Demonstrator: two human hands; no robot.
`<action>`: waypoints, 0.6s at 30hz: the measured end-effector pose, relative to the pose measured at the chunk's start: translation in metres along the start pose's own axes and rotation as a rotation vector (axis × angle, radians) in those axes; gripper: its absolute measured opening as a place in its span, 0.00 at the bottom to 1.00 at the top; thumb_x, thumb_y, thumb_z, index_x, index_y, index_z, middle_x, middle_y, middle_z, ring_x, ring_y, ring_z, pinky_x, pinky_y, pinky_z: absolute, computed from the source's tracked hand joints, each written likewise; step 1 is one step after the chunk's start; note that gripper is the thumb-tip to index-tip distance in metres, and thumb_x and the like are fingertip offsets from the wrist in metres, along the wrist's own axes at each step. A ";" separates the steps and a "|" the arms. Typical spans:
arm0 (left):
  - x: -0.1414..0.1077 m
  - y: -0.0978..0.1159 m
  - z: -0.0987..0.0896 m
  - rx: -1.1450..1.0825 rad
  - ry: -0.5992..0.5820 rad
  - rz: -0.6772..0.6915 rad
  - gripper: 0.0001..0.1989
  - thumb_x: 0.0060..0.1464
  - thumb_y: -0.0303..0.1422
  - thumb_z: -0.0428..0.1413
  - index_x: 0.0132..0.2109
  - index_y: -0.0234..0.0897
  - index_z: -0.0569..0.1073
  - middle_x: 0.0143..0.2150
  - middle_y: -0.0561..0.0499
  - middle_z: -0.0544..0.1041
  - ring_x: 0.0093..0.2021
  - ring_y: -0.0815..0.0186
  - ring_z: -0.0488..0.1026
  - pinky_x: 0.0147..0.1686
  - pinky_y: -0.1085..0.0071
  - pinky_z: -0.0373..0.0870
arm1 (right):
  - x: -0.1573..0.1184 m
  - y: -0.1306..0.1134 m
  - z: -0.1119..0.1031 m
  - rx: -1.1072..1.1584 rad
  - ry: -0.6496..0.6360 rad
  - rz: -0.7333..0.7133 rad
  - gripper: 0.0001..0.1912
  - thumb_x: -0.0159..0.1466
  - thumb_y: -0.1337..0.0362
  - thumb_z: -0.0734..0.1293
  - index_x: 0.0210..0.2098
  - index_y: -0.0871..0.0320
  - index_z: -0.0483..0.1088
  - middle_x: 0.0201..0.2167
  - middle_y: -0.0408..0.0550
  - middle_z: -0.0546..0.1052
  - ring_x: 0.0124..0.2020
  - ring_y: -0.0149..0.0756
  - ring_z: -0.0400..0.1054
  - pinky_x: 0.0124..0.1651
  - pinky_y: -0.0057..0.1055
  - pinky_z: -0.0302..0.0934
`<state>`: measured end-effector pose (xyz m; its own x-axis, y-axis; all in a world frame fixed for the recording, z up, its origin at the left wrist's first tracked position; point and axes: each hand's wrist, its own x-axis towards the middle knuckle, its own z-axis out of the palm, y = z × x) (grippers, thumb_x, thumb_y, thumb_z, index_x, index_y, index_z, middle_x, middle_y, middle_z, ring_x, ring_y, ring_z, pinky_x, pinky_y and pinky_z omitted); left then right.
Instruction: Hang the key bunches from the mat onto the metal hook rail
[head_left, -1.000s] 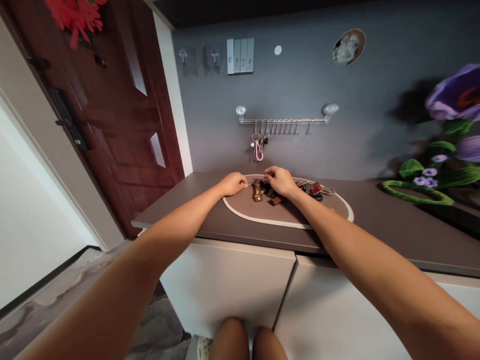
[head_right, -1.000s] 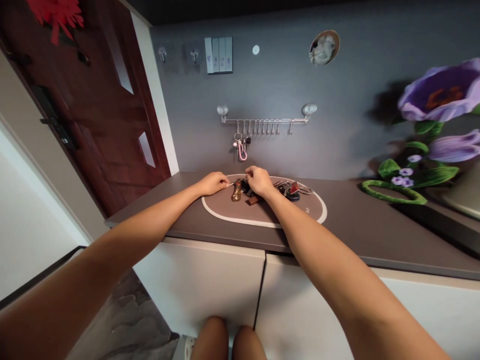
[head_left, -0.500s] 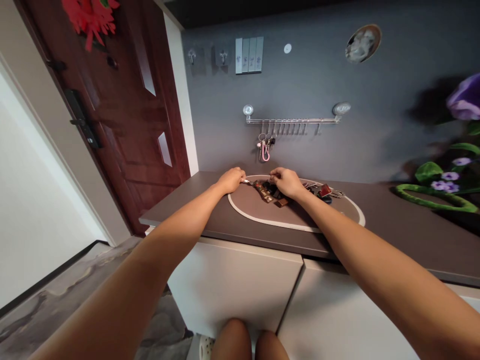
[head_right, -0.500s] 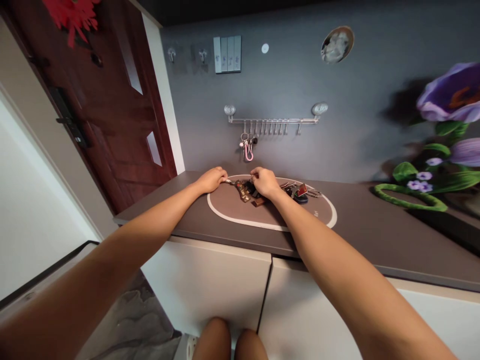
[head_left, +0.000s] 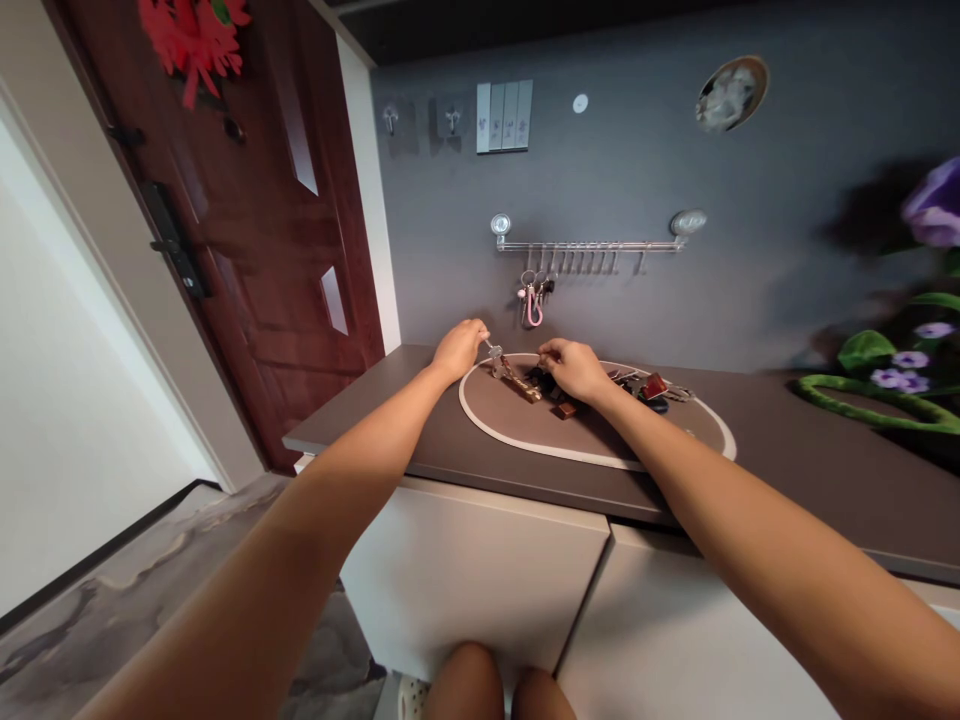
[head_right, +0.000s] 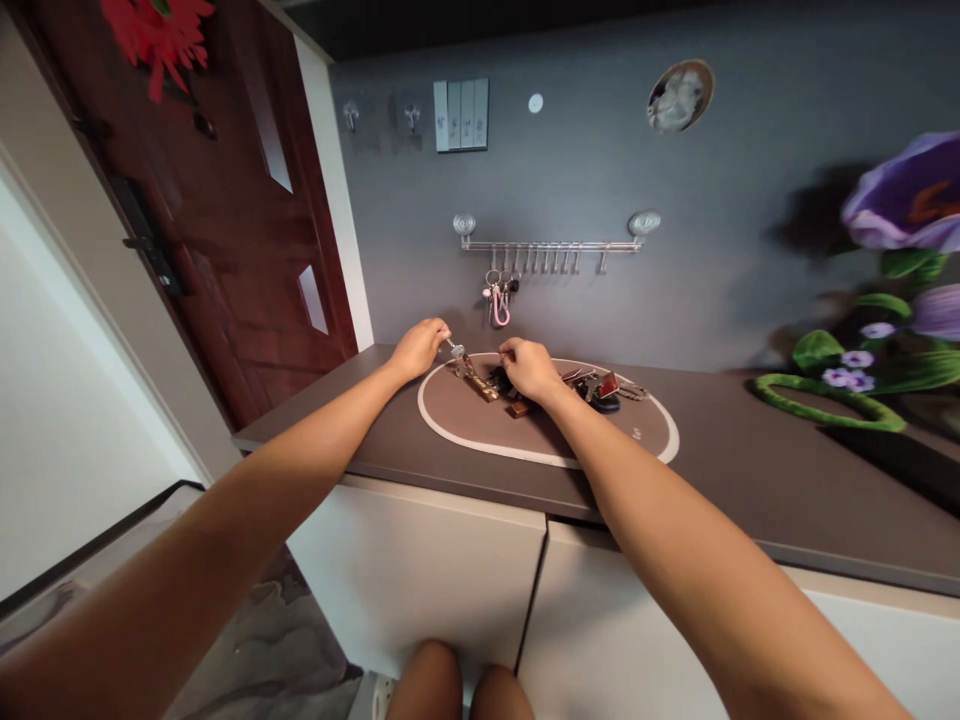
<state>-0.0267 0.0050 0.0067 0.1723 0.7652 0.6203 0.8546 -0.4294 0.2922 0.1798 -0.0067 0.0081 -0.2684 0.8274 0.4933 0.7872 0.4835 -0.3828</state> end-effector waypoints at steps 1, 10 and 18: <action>0.001 0.000 0.000 -0.051 0.014 -0.019 0.10 0.56 0.29 0.41 0.33 0.34 0.65 0.32 0.47 0.70 0.35 0.67 0.66 0.39 0.70 0.62 | 0.000 -0.001 0.000 -0.003 0.000 -0.006 0.12 0.56 0.71 0.60 0.38 0.60 0.71 0.36 0.50 0.75 0.38 0.35 0.68 0.45 0.29 0.58; 0.003 0.010 0.005 -0.744 0.010 -0.319 0.09 0.58 0.34 0.41 0.31 0.35 0.57 0.29 0.51 0.71 0.26 0.73 0.69 0.29 0.72 0.69 | -0.003 -0.006 -0.001 0.008 0.006 -0.076 0.13 0.57 0.69 0.59 0.41 0.61 0.69 0.38 0.51 0.75 0.39 0.35 0.68 0.44 0.29 0.59; 0.002 0.014 0.003 -1.050 -0.049 -0.423 0.11 0.57 0.38 0.42 0.32 0.36 0.56 0.26 0.52 0.72 0.26 0.72 0.71 0.33 0.64 0.71 | -0.008 -0.016 0.000 0.129 0.073 -0.199 0.14 0.58 0.66 0.59 0.43 0.60 0.67 0.38 0.50 0.74 0.37 0.34 0.67 0.42 0.30 0.59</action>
<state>-0.0134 0.0018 0.0096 0.0060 0.9525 0.3043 0.0185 -0.3044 0.9524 0.1690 -0.0214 0.0104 -0.3665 0.6920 0.6219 0.6443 0.6710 -0.3669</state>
